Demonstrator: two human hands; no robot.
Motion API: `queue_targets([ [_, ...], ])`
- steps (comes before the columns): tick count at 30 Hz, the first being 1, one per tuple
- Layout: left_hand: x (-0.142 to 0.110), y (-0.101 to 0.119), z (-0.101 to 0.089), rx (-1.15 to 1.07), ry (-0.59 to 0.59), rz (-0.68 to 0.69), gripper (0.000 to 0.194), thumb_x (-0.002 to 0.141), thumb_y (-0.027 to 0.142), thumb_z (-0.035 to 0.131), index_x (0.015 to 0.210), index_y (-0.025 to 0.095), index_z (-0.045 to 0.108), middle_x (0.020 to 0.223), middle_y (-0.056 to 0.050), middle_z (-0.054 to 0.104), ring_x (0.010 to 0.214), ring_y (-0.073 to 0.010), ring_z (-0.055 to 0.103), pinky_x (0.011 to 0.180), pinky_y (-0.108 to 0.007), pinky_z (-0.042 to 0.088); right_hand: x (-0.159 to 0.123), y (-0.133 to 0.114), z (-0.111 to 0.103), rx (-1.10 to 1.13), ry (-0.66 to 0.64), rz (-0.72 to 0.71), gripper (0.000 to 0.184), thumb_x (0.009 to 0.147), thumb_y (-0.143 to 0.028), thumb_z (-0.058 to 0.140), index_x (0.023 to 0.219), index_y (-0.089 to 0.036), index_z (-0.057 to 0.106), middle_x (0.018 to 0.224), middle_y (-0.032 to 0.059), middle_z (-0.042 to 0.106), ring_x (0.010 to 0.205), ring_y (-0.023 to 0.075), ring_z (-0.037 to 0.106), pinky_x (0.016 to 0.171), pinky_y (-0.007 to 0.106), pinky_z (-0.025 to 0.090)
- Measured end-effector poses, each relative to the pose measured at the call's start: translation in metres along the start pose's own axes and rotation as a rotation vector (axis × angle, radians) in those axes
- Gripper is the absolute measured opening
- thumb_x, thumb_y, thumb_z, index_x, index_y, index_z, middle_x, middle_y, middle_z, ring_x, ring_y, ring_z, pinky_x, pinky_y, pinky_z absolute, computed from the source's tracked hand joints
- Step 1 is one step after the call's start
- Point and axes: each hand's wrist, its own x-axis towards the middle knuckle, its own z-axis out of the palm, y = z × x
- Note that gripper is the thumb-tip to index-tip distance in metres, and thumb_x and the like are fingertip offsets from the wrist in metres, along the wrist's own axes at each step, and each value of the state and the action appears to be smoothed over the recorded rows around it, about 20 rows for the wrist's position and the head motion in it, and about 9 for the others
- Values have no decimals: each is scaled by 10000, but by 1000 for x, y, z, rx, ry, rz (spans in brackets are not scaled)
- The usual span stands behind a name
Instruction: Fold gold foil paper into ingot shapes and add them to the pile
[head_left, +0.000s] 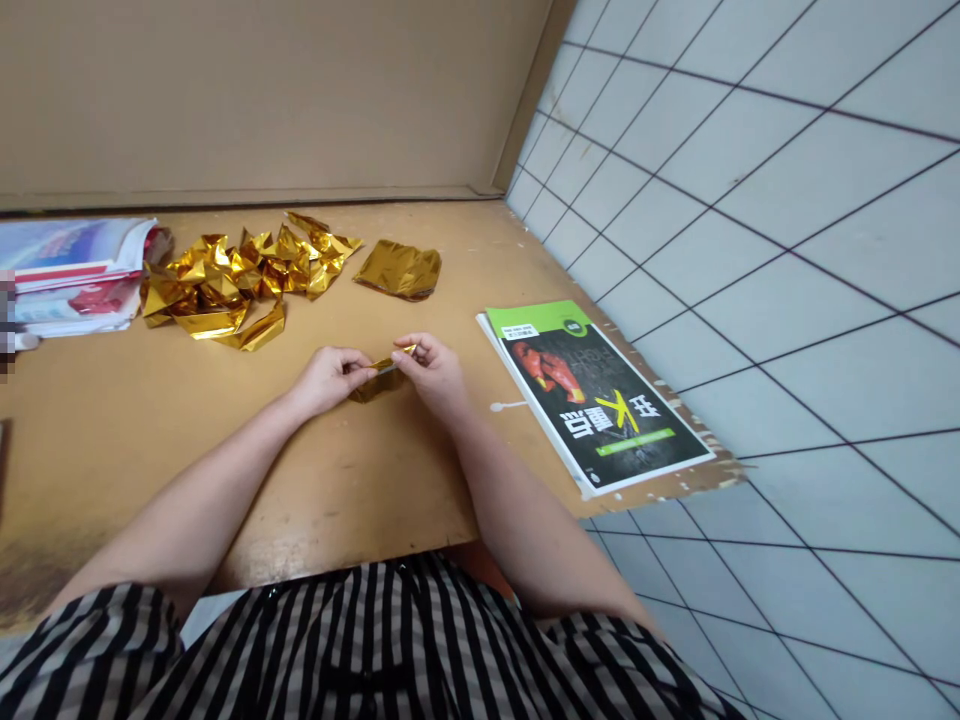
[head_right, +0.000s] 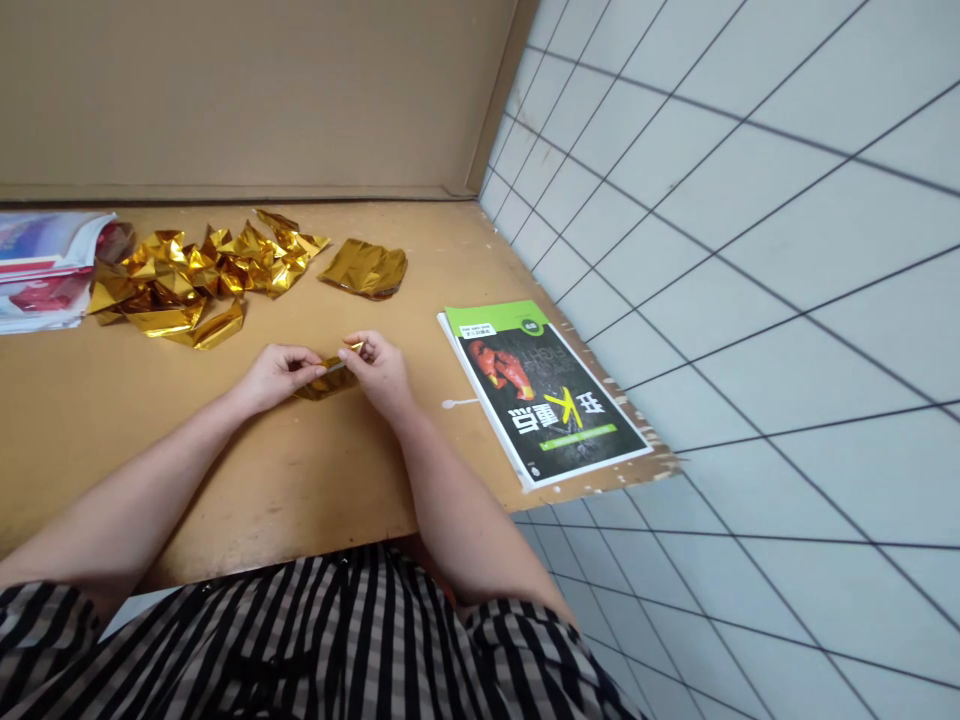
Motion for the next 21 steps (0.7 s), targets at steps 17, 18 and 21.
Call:
queue_targets([
  [17,-3,11,4,-195,-35,-102,286,689,416,732,611,167,613,558,43,563,518,-91,486,527,-206,404,-3,-3,7,12,-177,42,460,691,-663,634,648,-225,500,591,-57,462,569,102,389,550,254,335],
  [18,-3,11,4,-193,-45,-101,278,687,411,728,616,168,614,561,42,568,518,-92,488,531,-209,408,-2,-3,7,2,-175,38,450,700,-653,628,649,-224,502,592,-56,464,570,103,390,552,254,335],
  [21,-3,13,4,-182,-65,-92,264,671,404,728,616,176,608,548,45,559,504,-92,480,524,-213,405,-2,-3,6,-28,-168,26,417,718,-613,621,635,-224,494,586,-57,454,574,103,390,557,254,337],
])
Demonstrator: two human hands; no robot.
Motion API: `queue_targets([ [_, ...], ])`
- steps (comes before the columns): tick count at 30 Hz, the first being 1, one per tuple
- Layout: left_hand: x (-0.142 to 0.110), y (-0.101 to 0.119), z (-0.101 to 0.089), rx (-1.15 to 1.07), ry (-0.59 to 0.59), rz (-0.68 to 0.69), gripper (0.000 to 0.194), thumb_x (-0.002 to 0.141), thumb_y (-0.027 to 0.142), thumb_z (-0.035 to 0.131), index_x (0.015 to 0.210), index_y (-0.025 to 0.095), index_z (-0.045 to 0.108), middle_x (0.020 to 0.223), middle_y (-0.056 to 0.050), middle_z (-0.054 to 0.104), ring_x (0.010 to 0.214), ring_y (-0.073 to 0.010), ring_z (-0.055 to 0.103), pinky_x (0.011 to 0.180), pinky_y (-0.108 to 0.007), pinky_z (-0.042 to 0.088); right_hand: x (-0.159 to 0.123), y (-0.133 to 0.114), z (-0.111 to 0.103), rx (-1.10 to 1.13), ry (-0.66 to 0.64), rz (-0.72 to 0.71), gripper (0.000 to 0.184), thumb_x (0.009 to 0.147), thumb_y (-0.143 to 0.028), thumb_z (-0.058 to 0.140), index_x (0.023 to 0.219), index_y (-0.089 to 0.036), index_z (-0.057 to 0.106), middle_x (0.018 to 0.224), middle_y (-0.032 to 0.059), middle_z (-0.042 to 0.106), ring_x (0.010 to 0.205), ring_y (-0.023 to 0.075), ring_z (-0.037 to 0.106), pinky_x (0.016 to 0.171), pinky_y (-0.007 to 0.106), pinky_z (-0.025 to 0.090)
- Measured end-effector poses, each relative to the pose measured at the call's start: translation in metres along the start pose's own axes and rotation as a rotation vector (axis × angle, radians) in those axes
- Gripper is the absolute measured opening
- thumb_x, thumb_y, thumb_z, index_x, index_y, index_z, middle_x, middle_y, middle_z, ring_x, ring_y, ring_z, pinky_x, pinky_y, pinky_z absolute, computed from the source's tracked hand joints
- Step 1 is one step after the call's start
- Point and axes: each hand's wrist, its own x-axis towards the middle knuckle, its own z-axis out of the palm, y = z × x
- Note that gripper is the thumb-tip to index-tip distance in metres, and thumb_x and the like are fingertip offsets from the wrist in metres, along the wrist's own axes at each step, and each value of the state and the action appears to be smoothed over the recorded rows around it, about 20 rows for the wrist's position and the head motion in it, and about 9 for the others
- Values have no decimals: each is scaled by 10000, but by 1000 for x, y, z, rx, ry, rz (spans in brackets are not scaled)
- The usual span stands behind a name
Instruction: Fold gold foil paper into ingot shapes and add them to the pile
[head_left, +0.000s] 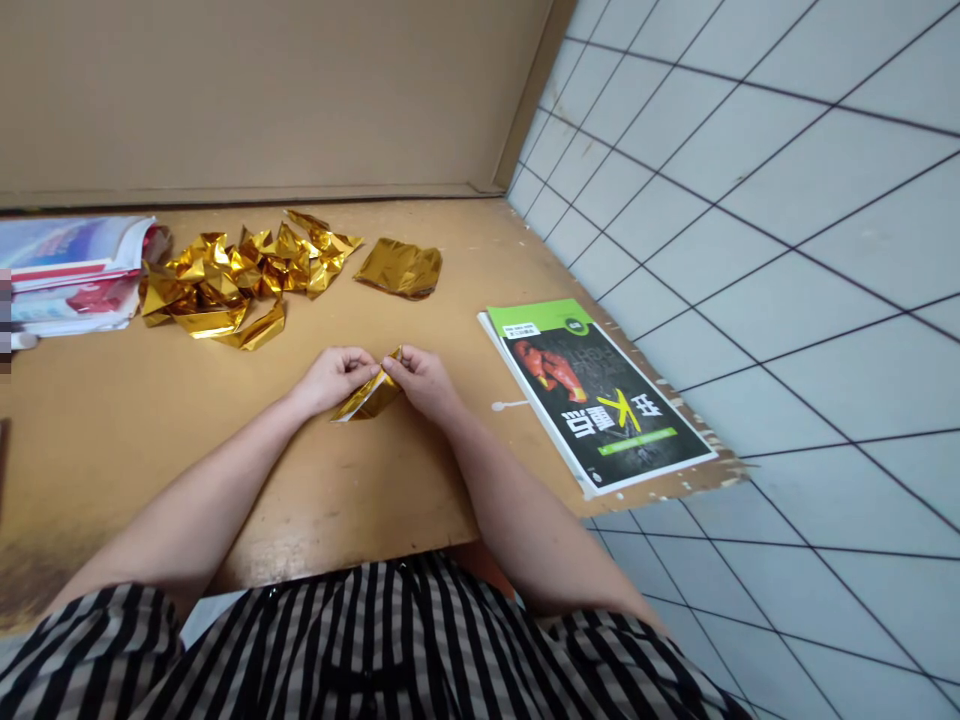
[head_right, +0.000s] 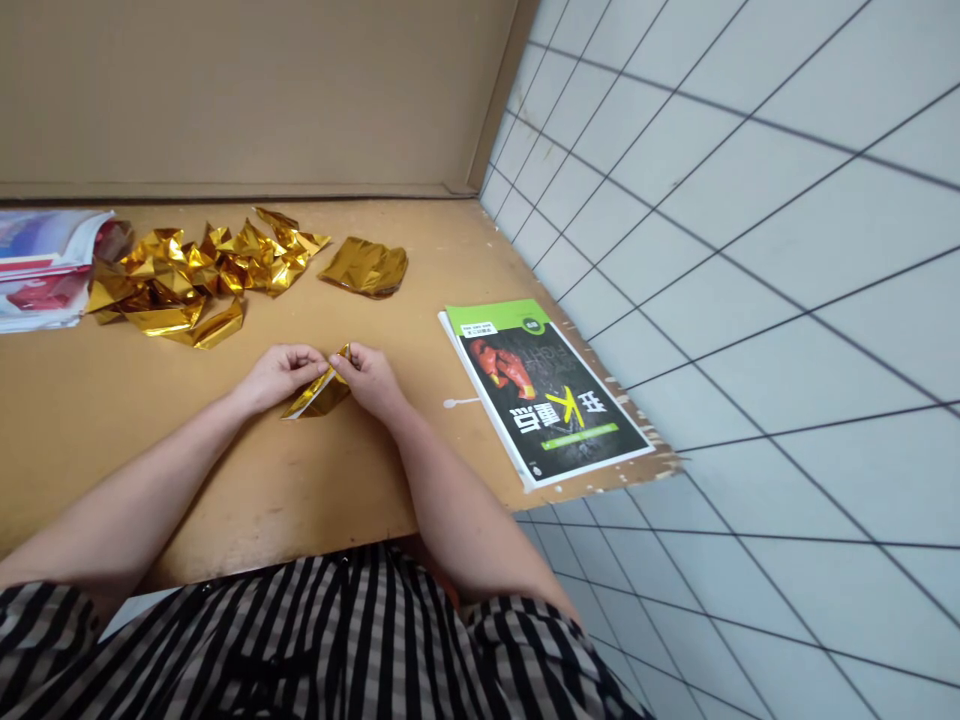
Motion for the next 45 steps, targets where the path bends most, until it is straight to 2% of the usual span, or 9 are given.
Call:
queue_targets([
  [3,0,1,1,16,21,11,258,662,397,721,602,183,590,527,55,535,492,-89,470,507,-209,393,0,0,0,4,-5,-1,401,721,-597,619,636,-226,495,588,-57,450,581,104,396,560,254,346],
  [7,1,-1,0,11,106,39,238,659,371,713,597,181,583,532,55,541,496,-84,482,505,-199,394,0,-1,2,33,-32,4,411,710,-619,618,674,-220,529,621,-47,488,602,111,435,575,256,370],
  [14,3,-4,-3,-83,232,52,290,651,412,760,621,172,598,527,46,562,465,-75,476,476,-190,385,-3,-5,1,-41,-75,4,426,738,-617,601,604,-227,491,541,-49,493,528,100,428,532,248,350],
  [22,4,-6,-3,-112,108,-11,374,597,480,817,676,170,623,562,41,584,490,-87,502,495,-205,397,-4,-7,-2,-117,-117,-11,430,771,-581,582,554,-226,475,499,-56,460,513,95,398,510,238,313],
  [31,3,-6,-2,-148,174,3,430,514,519,839,617,167,614,498,66,512,458,-71,439,464,-193,335,-6,-9,-1,-145,-143,-2,500,797,-617,555,506,-224,453,444,-73,397,454,78,332,488,243,287],
  [34,3,-4,-3,-129,178,16,421,536,522,825,629,171,612,514,59,523,472,-77,443,473,-199,340,-5,-7,-2,-106,-93,2,489,768,-640,591,542,-221,481,474,-69,438,477,82,368,496,242,305],
  [38,2,-2,-3,-39,165,62,362,590,477,795,608,177,594,505,67,487,471,-74,417,471,-201,320,-2,-4,-5,-3,37,17,452,688,-655,676,706,-213,582,534,-73,487,511,88,404,508,238,325],
  [40,1,-1,-1,18,133,86,318,618,437,771,595,178,589,508,63,494,478,-77,421,481,-204,328,-1,-4,-6,30,59,19,453,665,-640,705,760,-209,607,541,-78,488,511,85,398,511,238,321],
  [45,-2,0,4,139,9,50,244,667,382,711,610,172,600,507,63,490,479,-75,402,488,-205,318,-5,-10,-9,26,14,-39,472,664,-622,720,564,-211,511,506,-83,393,506,73,343,511,241,292],
])
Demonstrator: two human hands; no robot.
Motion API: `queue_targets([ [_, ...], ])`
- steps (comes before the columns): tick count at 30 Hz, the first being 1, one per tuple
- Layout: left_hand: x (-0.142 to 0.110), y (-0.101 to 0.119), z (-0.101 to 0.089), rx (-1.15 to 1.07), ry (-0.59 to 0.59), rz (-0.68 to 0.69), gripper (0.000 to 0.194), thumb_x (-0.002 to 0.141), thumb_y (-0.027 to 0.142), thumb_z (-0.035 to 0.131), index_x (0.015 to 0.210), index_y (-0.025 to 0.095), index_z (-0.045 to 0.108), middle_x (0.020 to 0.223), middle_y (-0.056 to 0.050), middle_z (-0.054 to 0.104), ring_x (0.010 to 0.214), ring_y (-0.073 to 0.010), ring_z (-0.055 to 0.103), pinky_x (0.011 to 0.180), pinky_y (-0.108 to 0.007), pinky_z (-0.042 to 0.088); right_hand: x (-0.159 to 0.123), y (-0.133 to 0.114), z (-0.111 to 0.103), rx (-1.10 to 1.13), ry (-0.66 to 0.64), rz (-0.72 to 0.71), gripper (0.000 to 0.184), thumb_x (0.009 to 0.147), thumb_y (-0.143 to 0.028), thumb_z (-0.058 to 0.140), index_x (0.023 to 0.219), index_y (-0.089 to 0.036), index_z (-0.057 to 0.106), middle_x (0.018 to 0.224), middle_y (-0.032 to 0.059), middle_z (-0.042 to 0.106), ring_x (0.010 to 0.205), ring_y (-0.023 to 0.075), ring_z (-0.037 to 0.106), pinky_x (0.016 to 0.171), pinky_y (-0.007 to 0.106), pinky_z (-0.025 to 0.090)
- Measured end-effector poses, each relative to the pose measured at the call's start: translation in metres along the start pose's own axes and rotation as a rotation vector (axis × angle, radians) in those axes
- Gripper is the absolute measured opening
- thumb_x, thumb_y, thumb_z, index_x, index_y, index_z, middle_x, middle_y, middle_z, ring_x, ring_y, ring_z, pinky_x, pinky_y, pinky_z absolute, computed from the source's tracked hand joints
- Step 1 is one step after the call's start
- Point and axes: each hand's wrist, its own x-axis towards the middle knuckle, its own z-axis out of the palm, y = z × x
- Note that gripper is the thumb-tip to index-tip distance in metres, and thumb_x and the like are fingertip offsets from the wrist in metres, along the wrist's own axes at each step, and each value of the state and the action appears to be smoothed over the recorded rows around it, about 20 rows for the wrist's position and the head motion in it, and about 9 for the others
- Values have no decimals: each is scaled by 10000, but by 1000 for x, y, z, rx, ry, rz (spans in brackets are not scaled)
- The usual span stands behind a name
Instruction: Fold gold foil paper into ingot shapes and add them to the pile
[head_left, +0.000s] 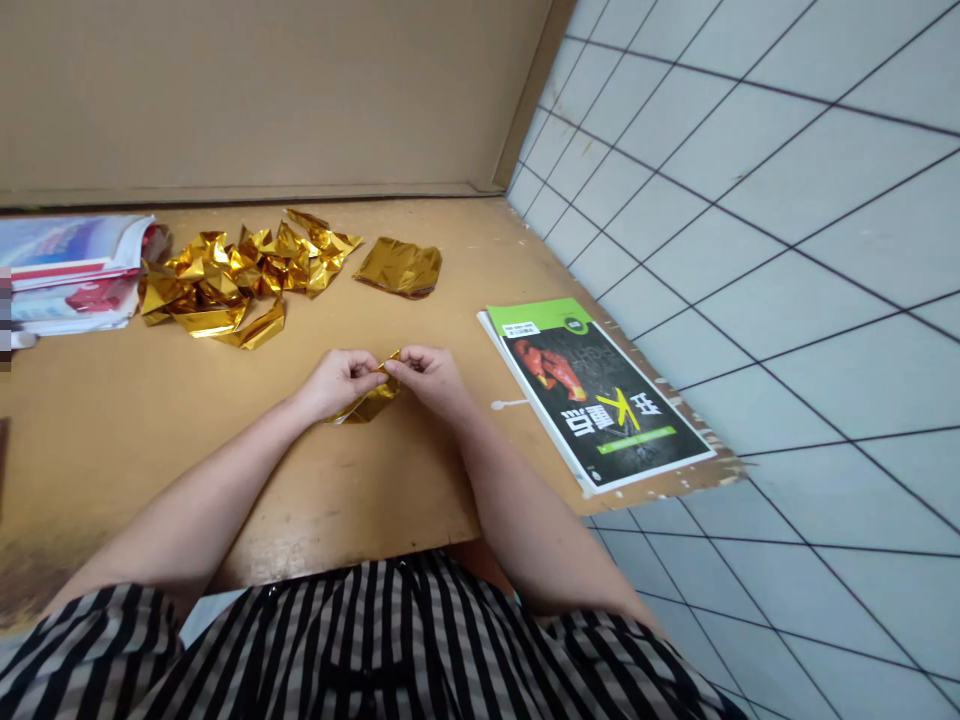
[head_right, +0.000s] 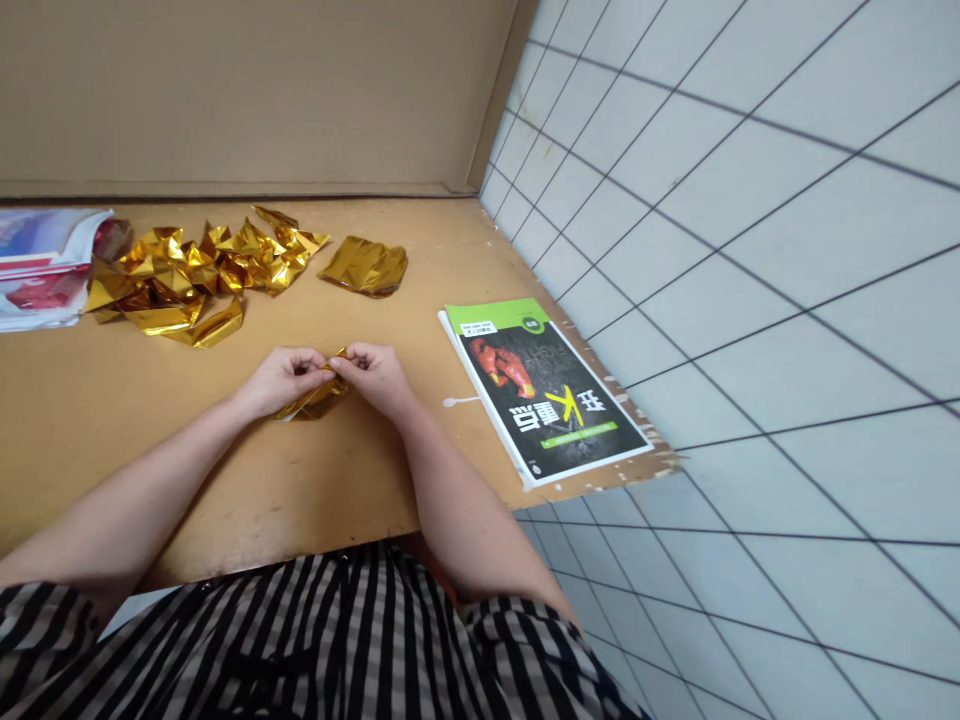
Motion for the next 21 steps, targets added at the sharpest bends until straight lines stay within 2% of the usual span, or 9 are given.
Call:
queue_targets([
  [2,-1,1,-1,13,-57,-37,242,678,385,698,620,171,600,518,60,493,482,-77,406,489,-206,312,-1,-2,-2,25,32,-4,505,658,-643,719,542,-213,481,506,-80,391,506,73,331,505,240,285],
  [5,-1,3,-5,28,-121,-78,269,679,405,688,589,178,574,505,66,461,474,-77,386,487,-212,294,0,-2,-7,75,148,2,522,656,-670,722,566,-216,479,532,-66,440,515,77,343,507,237,295],
  [9,-1,6,-12,71,-151,-102,262,683,404,652,560,184,582,471,73,430,457,-75,335,484,-222,264,3,-2,-17,70,282,-19,569,635,-702,732,532,-227,435,505,-71,386,499,78,313,487,241,272],
  [16,1,2,-19,78,-163,-85,279,711,420,645,566,183,611,476,54,480,462,-80,339,491,-221,262,4,-1,-20,62,285,-25,569,644,-694,730,524,-227,428,489,-67,390,498,80,309,487,236,263],
  [21,4,-6,-23,29,-107,-50,312,738,470,640,620,181,630,510,38,503,467,-84,356,479,-214,266,4,-2,-22,60,318,-23,554,652,-675,727,526,-231,421,488,-69,379,496,81,302,489,239,265],
])
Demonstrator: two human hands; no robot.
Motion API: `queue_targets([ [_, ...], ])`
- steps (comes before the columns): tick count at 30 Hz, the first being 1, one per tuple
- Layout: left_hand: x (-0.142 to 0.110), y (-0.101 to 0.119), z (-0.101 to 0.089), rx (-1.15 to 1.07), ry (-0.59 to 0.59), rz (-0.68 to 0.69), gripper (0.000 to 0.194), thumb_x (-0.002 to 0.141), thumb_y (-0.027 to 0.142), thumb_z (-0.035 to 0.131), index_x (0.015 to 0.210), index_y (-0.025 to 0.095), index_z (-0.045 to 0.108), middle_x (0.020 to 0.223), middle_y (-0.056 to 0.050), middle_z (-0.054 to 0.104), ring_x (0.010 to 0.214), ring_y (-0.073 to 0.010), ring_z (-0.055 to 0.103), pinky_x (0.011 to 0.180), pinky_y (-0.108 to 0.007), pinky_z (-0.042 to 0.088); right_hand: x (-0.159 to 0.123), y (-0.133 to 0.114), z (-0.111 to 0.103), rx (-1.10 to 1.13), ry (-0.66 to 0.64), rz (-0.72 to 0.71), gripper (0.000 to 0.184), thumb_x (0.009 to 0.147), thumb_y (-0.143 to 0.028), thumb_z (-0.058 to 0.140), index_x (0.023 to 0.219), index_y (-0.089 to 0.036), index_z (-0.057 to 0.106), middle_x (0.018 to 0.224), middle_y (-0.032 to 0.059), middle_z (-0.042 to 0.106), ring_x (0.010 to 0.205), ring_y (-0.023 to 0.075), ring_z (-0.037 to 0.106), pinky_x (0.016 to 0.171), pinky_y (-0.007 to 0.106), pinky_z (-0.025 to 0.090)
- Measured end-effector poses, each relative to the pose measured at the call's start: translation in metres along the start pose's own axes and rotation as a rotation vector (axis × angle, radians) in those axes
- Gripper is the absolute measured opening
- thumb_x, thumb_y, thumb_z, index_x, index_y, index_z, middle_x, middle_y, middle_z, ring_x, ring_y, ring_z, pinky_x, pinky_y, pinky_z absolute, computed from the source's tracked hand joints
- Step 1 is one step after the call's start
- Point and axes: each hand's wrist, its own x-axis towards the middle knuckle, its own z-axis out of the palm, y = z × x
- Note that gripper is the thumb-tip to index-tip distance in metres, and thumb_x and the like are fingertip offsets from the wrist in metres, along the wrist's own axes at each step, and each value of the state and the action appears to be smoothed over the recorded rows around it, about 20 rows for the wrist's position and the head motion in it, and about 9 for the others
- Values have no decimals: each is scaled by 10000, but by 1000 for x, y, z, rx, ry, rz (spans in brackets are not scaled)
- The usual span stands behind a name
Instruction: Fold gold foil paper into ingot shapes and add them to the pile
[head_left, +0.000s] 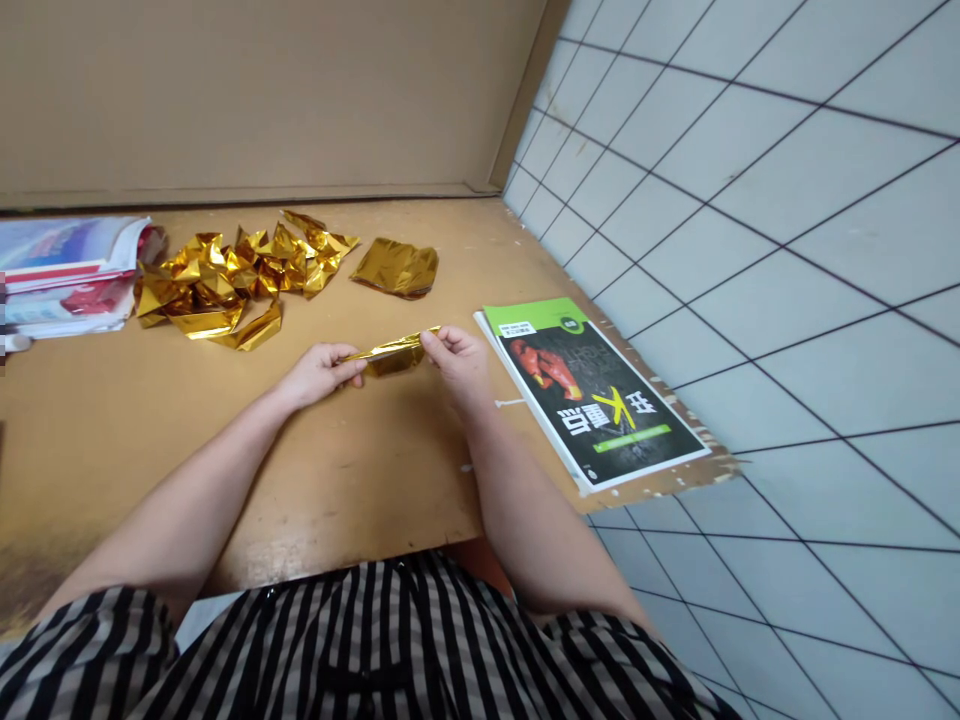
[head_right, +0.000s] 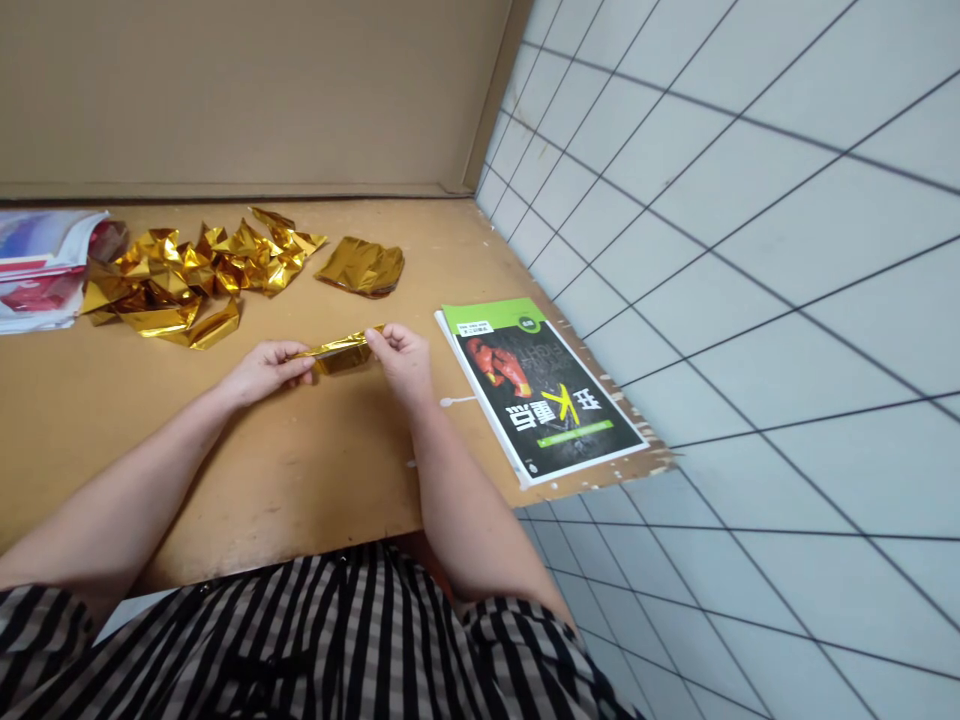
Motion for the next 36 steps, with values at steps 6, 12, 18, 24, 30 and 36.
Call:
queue_targets([
  [6,2,-4,-2,-50,58,6,291,658,454,721,630,175,646,530,35,539,494,-87,412,506,-216,310,0,1,0,8,15,-4,537,669,-651,722,521,-231,422,483,-68,392,496,84,330,492,235,288],
  [12,1,-3,-1,-153,98,-6,368,639,525,720,737,172,685,607,8,643,526,-98,480,531,-221,357,2,2,3,17,33,7,543,623,-675,729,521,-231,434,477,-73,392,480,75,297,481,235,261],
  [18,5,-7,1,-119,128,-22,228,659,402,705,666,178,660,560,13,625,477,-86,426,489,-211,322,1,2,4,13,38,26,544,616,-691,718,523,-235,435,475,-72,388,481,79,302,475,239,255],
  [24,6,-8,1,-120,146,-24,212,651,373,718,710,173,683,565,15,628,471,-83,426,485,-210,317,1,-1,2,-2,7,14,571,602,-724,713,512,-234,434,467,-70,405,476,79,312,484,244,270],
  [30,5,-9,-1,-129,196,-11,278,617,432,744,717,175,709,511,37,569,459,-85,427,485,-223,325,0,-3,0,4,-37,47,531,604,-710,729,554,-241,485,463,-64,454,458,90,374,481,252,328],
  [36,7,-10,-2,-138,251,-15,271,613,406,770,743,169,753,510,32,582,480,-95,473,510,-228,374,-1,-3,-1,66,-85,95,470,627,-628,768,571,-232,521,507,-39,571,472,91,459,526,252,426],
])
